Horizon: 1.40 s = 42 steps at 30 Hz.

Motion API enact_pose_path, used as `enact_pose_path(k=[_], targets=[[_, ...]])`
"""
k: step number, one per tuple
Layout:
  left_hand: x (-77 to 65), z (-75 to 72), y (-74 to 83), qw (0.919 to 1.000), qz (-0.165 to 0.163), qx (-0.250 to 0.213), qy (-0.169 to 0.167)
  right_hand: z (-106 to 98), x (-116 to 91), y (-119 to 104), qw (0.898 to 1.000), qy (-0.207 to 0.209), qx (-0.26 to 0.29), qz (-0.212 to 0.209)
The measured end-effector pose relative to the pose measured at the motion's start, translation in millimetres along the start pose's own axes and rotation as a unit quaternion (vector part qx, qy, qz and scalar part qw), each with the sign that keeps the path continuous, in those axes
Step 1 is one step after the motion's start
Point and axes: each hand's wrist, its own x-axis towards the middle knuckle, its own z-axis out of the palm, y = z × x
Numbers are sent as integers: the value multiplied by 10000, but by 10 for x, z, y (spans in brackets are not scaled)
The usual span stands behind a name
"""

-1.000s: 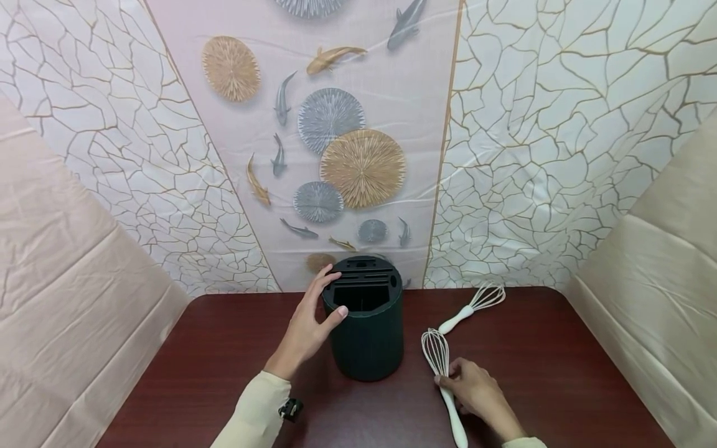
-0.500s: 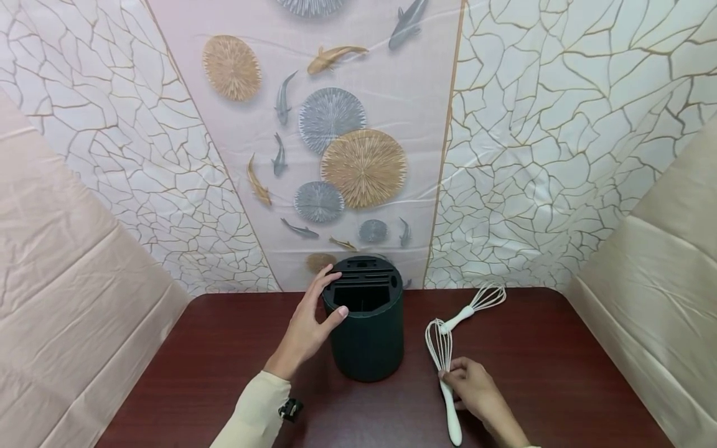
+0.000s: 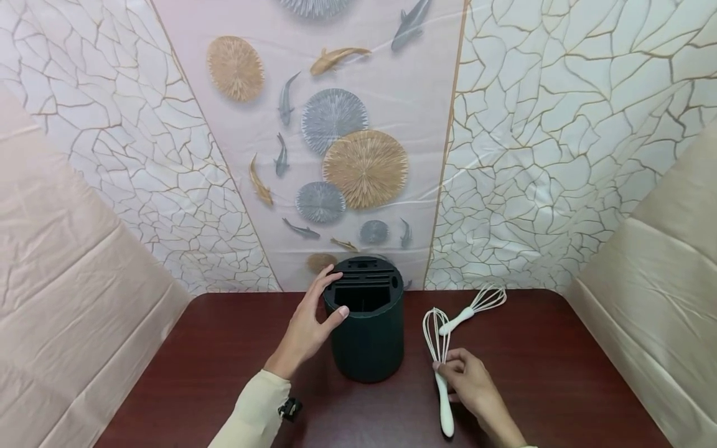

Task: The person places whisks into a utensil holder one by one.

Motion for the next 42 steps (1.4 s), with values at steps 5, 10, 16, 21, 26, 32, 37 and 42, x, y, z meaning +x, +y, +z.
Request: enact_pose_path(k=[5,10,16,21,26,32,37,42], targets=[[-5,11,0,10000,-70,9,-31,-12,-29,-50,10000,36,48,-26],[1,-3,3,10000,-74,34,-17,-15,-46,-118,9999,53,107,-10],[25,-18,18,10000,-15,12,5,-36,-60,-194,9997,211,68,-114],[23,-20,17,10000,-27,47,6,-51,-78,-251,9988,375,-14,-324],[19,-5,1,10000,-9,32,10,-52,-87,-292,9978,479,28,-463],[34,-2,2,10000,-26,26,-8,-48,-88,-365,9969,528,142,-560],[29,-4,16,10000,-20,38,-10,-41,-106,-446,9951,624,276,-718],[18,0,7,10000,16,28,29,-43,-131,-531,9921,748,278,-967]])
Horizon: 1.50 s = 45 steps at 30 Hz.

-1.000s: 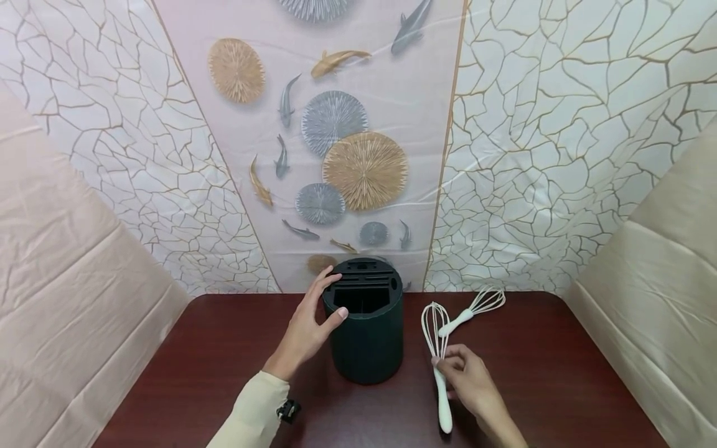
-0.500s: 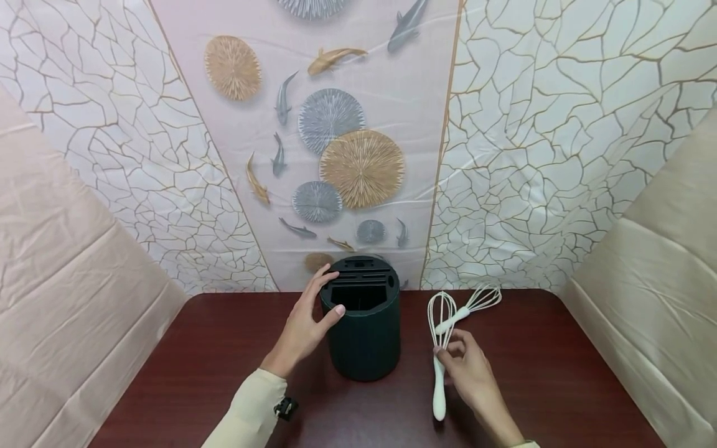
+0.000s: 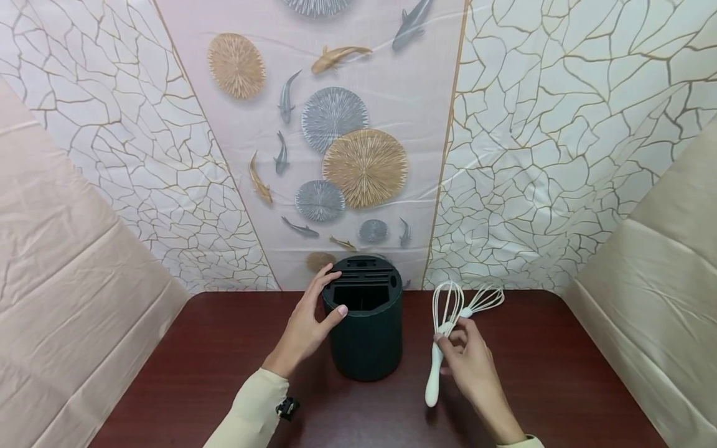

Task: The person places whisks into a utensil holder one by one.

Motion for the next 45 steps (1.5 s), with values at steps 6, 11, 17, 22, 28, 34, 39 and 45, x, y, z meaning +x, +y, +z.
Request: enact_pose_path(k=[6,11,17,22,28,34,39,45], targets=[[-5,0,11,10000,-30,-5,7,-11,19,-106,9997,94,86,-231],[-2,1,8,10000,-47,7,17,-13,26,-173,9993,82,39,-364],[0,0,5,10000,-28,48,26,-25,17,-243,9983,102,24,-581],[-1,5,-1,10000,-6,54,22,-43,8,-303,9982,65,-32,-602],[-6,16,-8,10000,37,20,74,-40,-12,-381,9981,95,-3,-606],[-11,7,8,9999,69,18,89,-31,-23,-457,9963,153,120,-838],[-11,6,12,9999,102,11,104,-21,-27,-533,9952,205,216,-936],[-9,10,-5,9999,95,18,87,-8,-24,-618,9945,262,230,-983]])
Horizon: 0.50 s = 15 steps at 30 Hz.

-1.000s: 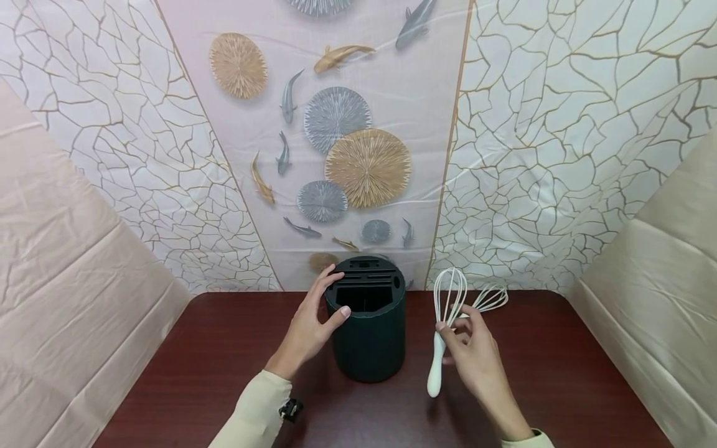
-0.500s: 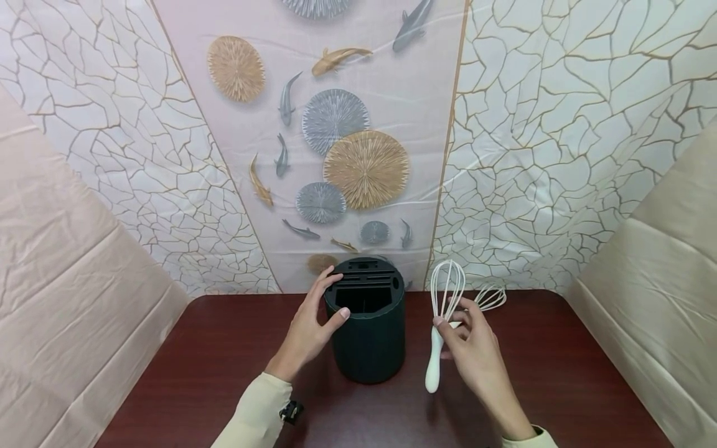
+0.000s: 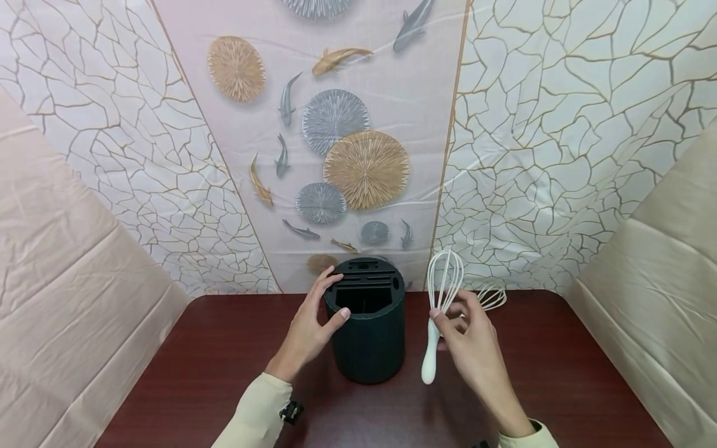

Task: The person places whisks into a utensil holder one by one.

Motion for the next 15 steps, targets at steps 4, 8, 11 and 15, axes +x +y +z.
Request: enact_pose_path(k=[4,8,11,15], targets=[[9,-5,0,10000,-1,-9,-6,5,15,-46,10000,17,22,-47],[12,-9,2,10000,-23,-16,-5,9,30,-88,9999,-48,2,-88],[10,-6,2,10000,-23,-1,5,13,39,-126,9999,-80,-26,-116],[3,0,4,10000,-28,18,-15,14,51,-166,9999,-99,-76,-60]])
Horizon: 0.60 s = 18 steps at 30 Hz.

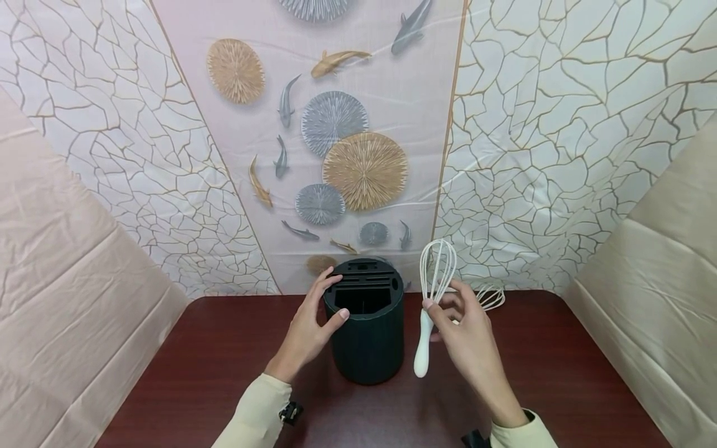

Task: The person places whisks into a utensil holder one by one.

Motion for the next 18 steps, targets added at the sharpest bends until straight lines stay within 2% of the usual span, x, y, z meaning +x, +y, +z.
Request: enact_pose_path(k=[6,18], targets=[[-3,-1,-5,10000,31,-29,9,20,21,-53,9999,-80,83,104],[3,-2,-4,10000,87,-11,34,93,111,-200,9994,-110,313,-28]])
